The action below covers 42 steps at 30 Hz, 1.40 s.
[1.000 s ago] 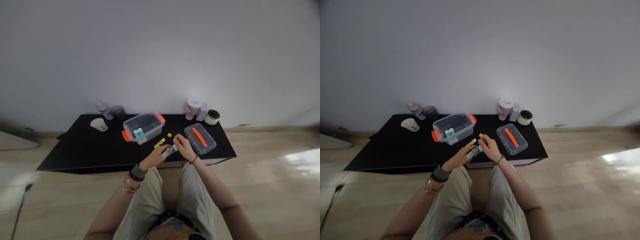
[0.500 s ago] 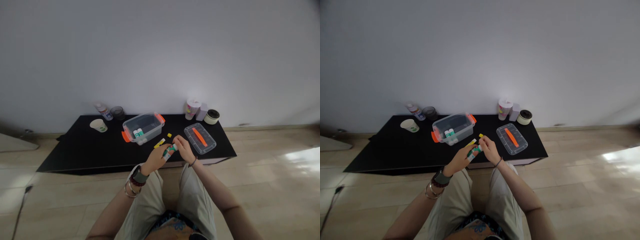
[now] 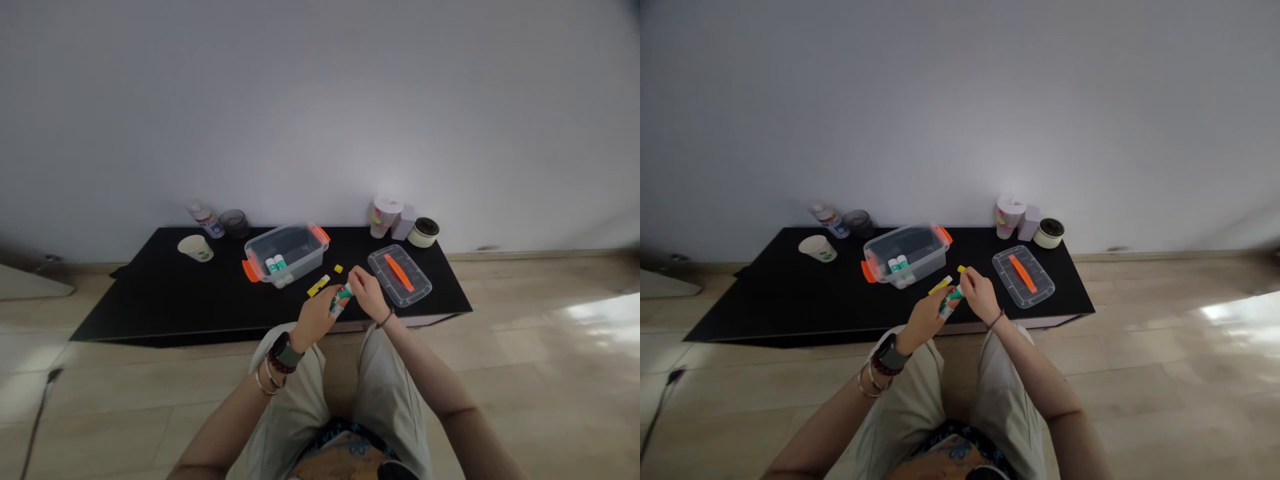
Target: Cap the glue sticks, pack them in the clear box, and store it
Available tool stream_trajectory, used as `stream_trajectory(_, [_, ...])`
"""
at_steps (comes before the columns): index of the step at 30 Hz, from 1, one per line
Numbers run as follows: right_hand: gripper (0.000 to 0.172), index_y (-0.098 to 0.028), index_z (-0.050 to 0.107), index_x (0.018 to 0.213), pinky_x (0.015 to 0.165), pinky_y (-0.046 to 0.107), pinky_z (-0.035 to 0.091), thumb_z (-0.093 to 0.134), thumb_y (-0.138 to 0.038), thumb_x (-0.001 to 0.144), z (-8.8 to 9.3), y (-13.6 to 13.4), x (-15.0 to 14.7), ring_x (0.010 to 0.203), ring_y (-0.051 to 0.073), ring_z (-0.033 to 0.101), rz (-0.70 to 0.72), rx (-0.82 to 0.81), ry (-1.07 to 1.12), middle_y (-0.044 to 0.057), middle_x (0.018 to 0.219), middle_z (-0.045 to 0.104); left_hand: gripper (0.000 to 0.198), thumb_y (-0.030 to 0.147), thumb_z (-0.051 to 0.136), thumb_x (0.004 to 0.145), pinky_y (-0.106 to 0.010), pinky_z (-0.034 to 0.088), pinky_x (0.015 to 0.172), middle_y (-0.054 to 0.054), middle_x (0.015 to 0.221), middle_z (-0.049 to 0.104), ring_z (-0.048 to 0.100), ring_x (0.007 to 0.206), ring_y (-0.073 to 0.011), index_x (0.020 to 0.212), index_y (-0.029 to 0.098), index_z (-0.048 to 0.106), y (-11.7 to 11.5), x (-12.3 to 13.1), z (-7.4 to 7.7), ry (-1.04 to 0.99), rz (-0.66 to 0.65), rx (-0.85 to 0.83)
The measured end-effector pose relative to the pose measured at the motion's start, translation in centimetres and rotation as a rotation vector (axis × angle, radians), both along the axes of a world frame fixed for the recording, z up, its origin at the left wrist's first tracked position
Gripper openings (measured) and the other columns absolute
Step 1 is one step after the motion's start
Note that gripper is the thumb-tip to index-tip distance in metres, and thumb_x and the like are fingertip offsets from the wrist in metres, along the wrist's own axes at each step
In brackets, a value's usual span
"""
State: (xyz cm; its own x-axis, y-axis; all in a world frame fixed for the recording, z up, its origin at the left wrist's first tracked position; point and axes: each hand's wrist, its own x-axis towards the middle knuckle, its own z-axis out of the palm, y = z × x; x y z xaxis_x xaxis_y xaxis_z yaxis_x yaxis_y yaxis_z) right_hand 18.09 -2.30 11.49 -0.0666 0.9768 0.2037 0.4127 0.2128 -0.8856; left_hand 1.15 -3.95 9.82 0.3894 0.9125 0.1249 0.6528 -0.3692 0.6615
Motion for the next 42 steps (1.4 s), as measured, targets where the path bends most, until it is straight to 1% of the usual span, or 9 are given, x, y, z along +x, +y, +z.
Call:
stream_trajectory(5, [0.027, -0.021, 0.051, 0.081, 0.059, 0.024, 0.034, 0.047, -0.044, 0.096, -0.3, -0.2, 0.0, 0.060, 0.011, 0.044, 0.030, 0.023, 0.053, -0.004, 0.068, 0.048, 0.036, 0.037, 0.047, 0.096, -0.039, 0.051, 0.096, -0.012, 0.123, 0.067, 0.065, 0.109, -0.0243, 0.126, 0.018, 0.054, 0.4, -0.4, 1.0, -0.119, -0.078, -0.059])
stream_trajectory(8, [0.026, -0.020, 0.054, 0.104, 0.060, 0.025, 0.039, 0.050, -0.044, 0.095, -0.4, -0.5, -0.1, 0.064, 0.013, 0.050, 0.053, 0.075, 0.101, -0.001, 0.078, 0.056, 0.037, 0.034, 0.054, 0.092, -0.039, 0.052, 0.092, -0.013, 0.119, 0.067, 0.066, 0.104, -0.0247, 0.125, 0.018, 0.054, 0.6, -0.4, 2.1, -0.132, -0.124, -0.050])
stream_trajectory(11, [0.034, -0.021, 0.046, 0.124, 0.060, 0.026, 0.043, 0.045, -0.044, 0.099, -1.0, -0.8, 0.1, 0.063, 0.012, 0.052, 0.057, 0.111, 0.201, 0.002, 0.089, 0.061, 0.033, 0.035, 0.057, 0.090, -0.035, 0.055, 0.081, -0.009, 0.104, 0.069, 0.067, 0.090, -0.0214, 0.118, 0.018, 0.056, 2.1, -0.8, 2.9, -0.238, -0.095, -0.076])
stream_trajectory(14, [0.036, -0.022, 0.041, 0.129, 0.060, 0.026, 0.045, 0.041, -0.044, 0.101, -1.8, -1.1, 0.8, 0.061, 0.011, 0.051, 0.057, 0.120, 0.231, 0.004, 0.097, 0.063, 0.034, 0.038, 0.061, 0.087, -0.032, 0.055, 0.079, -0.009, 0.105, 0.068, 0.067, 0.090, -0.0198, 0.114, 0.017, 0.055, 5.7, -2.5, 3.4, -0.394, 0.135, -0.037])
stream_trajectory(18, [0.035, -0.022, 0.042, 0.128, 0.061, 0.027, 0.045, 0.040, -0.044, 0.102, -3.4, -1.6, 1.8, 0.062, 0.011, 0.052, 0.061, 0.056, 0.184, 0.003, 0.096, 0.061, 0.042, 0.032, 0.061, 0.088, -0.034, 0.054, 0.087, -0.010, 0.112, 0.068, 0.067, 0.100, -0.0221, 0.126, 0.019, 0.049, 11.4, -5.6, 3.5, -0.309, 0.507, 0.034])
stream_trajectory(25, [0.034, -0.021, 0.044, 0.129, 0.063, 0.026, 0.045, 0.043, -0.040, 0.101, -4.8, -2.6, 2.3, 0.065, 0.011, 0.052, 0.129, -0.011, 0.107, 0.003, 0.096, 0.060, 0.075, 0.026, 0.061, 0.089, -0.038, 0.052, 0.092, -0.012, 0.106, 0.070, 0.069, 0.102, -0.0274, 0.153, 0.016, 0.024, 16.7, -7.5, 0.3, 0.075, 0.520, -0.090])
stream_trajectory(29, [0.036, -0.021, 0.043, 0.131, 0.064, 0.027, 0.045, 0.045, -0.038, 0.100, -4.5, -3.0, 2.7, 0.065, 0.011, 0.052, 0.158, -0.017, 0.046, 0.003, 0.097, 0.059, 0.061, 0.026, 0.058, 0.091, -0.030, 0.055, 0.080, -0.014, 0.115, 0.070, 0.071, 0.093, -0.0226, 0.147, 0.019, 0.034, 18.0, -7.8, -1.6, 0.255, 0.438, -0.304])
stream_trajectory(33, [0.036, -0.020, 0.042, 0.132, 0.067, 0.027, 0.046, 0.044, -0.038, 0.101, -4.5, -3.3, 3.3, 0.067, 0.012, 0.053, 0.140, -0.015, 0.029, 0.003, 0.097, 0.059, 0.060, 0.026, 0.062, 0.088, -0.025, 0.055, 0.066, -0.016, 0.117, 0.070, 0.072, 0.085, -0.0213, 0.142, 0.017, 0.037, 18.5, -8.2, -2.5, 0.349, 0.398, -0.443])
stream_trajectory(42, [0.036, -0.021, 0.043, 0.131, 0.065, 0.027, 0.046, 0.045, -0.038, 0.100, -5.0, -3.5, 3.6, 0.067, 0.012, 0.053, 0.130, -0.036, 0.017, 0.003, 0.096, 0.059, 0.058, 0.030, 0.067, 0.083, -0.034, 0.054, 0.083, -0.024, 0.119, 0.068, 0.068, 0.110, -0.0321, 0.134, 0.012, 0.047, 19.3, -8.9, -3.9, 0.508, 0.404, -0.434])
